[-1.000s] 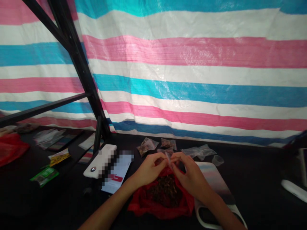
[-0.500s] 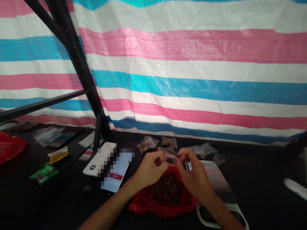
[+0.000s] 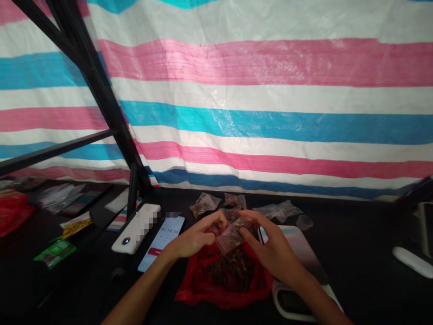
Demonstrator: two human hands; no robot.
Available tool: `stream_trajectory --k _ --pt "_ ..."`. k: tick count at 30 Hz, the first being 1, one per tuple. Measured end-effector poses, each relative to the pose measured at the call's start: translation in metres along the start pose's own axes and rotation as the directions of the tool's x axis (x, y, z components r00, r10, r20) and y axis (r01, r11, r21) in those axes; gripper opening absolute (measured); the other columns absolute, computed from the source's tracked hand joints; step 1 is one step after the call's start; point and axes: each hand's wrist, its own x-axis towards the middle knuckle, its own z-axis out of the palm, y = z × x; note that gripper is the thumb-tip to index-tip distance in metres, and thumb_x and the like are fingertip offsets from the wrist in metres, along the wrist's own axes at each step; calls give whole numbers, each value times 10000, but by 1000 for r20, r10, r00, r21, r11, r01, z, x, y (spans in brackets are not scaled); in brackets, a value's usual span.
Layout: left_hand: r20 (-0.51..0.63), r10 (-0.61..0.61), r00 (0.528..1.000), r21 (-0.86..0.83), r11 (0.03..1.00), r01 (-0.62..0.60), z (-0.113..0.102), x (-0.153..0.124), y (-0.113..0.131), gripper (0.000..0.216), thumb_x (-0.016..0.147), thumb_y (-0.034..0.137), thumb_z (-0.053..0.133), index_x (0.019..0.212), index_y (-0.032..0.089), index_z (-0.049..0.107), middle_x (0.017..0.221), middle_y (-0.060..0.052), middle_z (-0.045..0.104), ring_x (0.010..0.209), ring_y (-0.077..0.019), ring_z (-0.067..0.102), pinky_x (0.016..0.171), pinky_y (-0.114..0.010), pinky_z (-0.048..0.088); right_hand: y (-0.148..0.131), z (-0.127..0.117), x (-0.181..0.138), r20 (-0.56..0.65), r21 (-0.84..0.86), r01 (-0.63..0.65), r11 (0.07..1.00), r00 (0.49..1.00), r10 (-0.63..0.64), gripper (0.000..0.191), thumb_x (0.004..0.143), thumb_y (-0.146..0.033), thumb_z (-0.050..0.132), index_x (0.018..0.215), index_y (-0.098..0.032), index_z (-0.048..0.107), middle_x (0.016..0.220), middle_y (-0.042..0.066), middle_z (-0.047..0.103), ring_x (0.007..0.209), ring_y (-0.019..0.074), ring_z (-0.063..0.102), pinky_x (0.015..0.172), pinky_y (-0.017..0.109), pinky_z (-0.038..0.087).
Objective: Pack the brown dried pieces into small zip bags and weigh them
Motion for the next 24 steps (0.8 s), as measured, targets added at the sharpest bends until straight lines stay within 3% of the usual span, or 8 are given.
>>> stream_trajectory --k 3,7,13,18,24 --pt "163 -42 986 -122 991 63 -4 -3 -3 458 658 154 549 1110 221 559 1039 -15 598 951 -195 556 864 -310 460 -2 -6 -3 122 -115 166 979 981 -152 354 928 -218 629 1270 -309 645 1134 49 730 1051 237 663 990 432 519" --pt "217 -68 974 -2 998 70 4 -2 -2 651 778 163 681 1392 269 492 1257 -53 627 1142 -221 585 986 -343 457 -2 -11 -4 190 -108 266 958 951 -243 445 922 -211 670 1348 -317 596 1112 49 728 1003 228 656 912 393 554" --pt "214 -26 976 208 978 -19 12 4 -4 394 821 267 746 1204 188 692 1091 -53 723 933 -221 655 858 -315 503 -2 -12 -5 151 -94 263 960 957 -247 501 884 -177 701 1350 -324 590 1045 16 745 964 220 670 930 389 557" --pt "135 -30 990 272 962 -8 12 6 -7 454 760 310 827 1191 211 720 1135 -60 719 1034 -250 633 935 -333 486 -5 -12 -6 74 23 214 977 974 -215 488 879 -143 673 1328 -327 624 1124 28 736 1038 202 694 922 327 580" --pt "91 -36 995 341 940 3 12 6 -13 606 735 374 854 1299 244 672 1200 -80 661 1130 -260 582 1030 -376 437 -5 -11 -7 19 140 240 961 969 -245 487 903 -91 663 1302 -367 622 1030 -15 741 933 152 697 883 270 577"
